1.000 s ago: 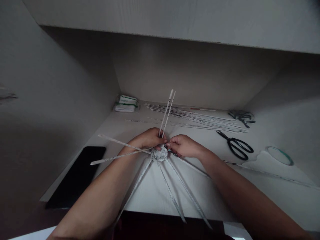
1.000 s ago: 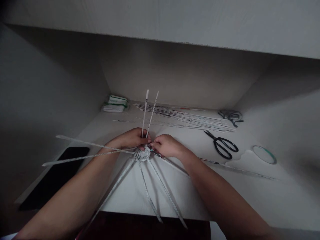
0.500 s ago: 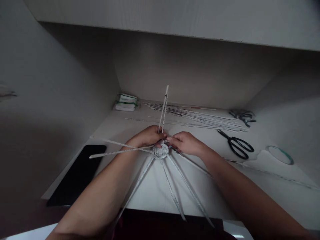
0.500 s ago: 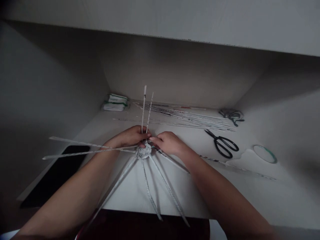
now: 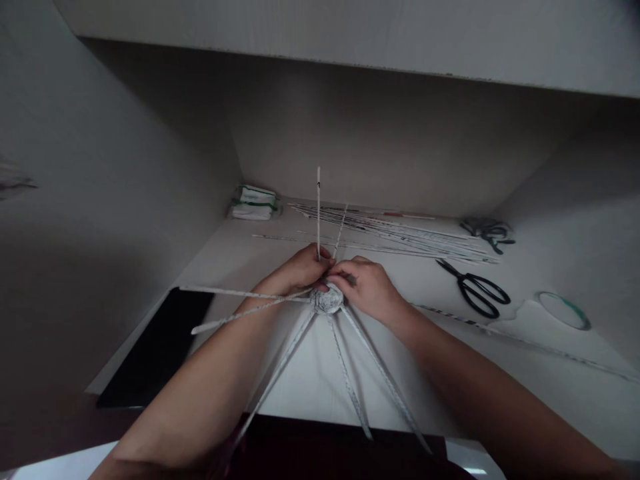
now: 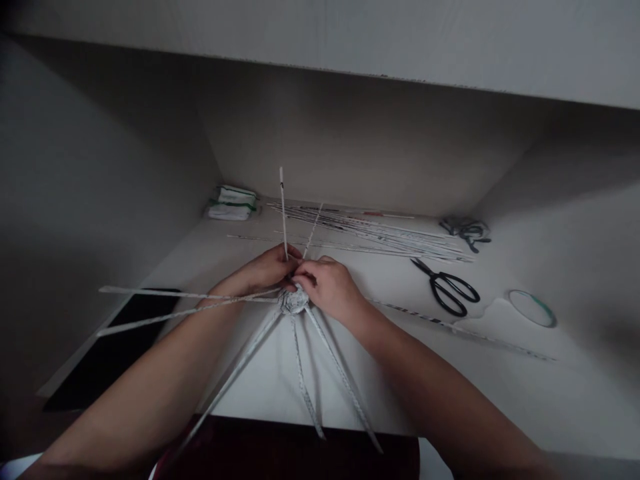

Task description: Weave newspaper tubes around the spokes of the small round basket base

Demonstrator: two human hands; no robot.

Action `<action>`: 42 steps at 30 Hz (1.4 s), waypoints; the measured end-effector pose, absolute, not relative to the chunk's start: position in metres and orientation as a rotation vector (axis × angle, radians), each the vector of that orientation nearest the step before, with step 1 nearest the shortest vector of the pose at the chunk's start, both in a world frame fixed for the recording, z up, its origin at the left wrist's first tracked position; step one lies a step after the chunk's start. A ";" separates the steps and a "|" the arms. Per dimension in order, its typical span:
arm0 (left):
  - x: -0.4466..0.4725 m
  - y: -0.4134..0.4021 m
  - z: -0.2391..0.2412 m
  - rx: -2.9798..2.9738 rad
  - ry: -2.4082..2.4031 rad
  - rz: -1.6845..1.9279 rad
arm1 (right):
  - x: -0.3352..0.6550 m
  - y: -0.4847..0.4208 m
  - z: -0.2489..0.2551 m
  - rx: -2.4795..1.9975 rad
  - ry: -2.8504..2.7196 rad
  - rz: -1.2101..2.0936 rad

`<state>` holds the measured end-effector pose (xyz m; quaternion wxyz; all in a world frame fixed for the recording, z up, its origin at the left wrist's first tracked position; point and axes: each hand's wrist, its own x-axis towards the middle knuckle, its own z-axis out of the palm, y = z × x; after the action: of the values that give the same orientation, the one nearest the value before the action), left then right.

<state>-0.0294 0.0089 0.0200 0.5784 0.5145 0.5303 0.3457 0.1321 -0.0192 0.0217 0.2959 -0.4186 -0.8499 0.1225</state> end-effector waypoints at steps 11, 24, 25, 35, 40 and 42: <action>-0.042 0.018 0.011 1.141 0.870 0.710 | 0.139 -0.009 0.018 -1.237 -1.947 0.512; -0.044 0.023 0.007 1.165 0.911 0.759 | 0.138 -0.006 0.014 -1.256 -1.873 0.571; -0.044 0.023 0.008 1.173 0.907 0.762 | 0.138 -0.006 0.014 -1.244 -1.874 0.557; -0.046 0.012 0.026 1.314 0.851 0.894 | 0.133 -0.023 0.037 -1.085 -1.904 0.389; -0.051 0.006 0.042 1.395 0.840 0.908 | 0.130 -0.031 0.047 -1.038 -1.895 0.339; -0.054 0.003 0.046 1.425 0.831 0.880 | 0.129 -0.033 0.048 -1.003 -1.914 0.308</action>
<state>-0.0536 0.0033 0.0456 0.5942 0.6130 0.3576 0.3786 0.1289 -0.0329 0.0479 0.4612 -0.4077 -0.7781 0.1254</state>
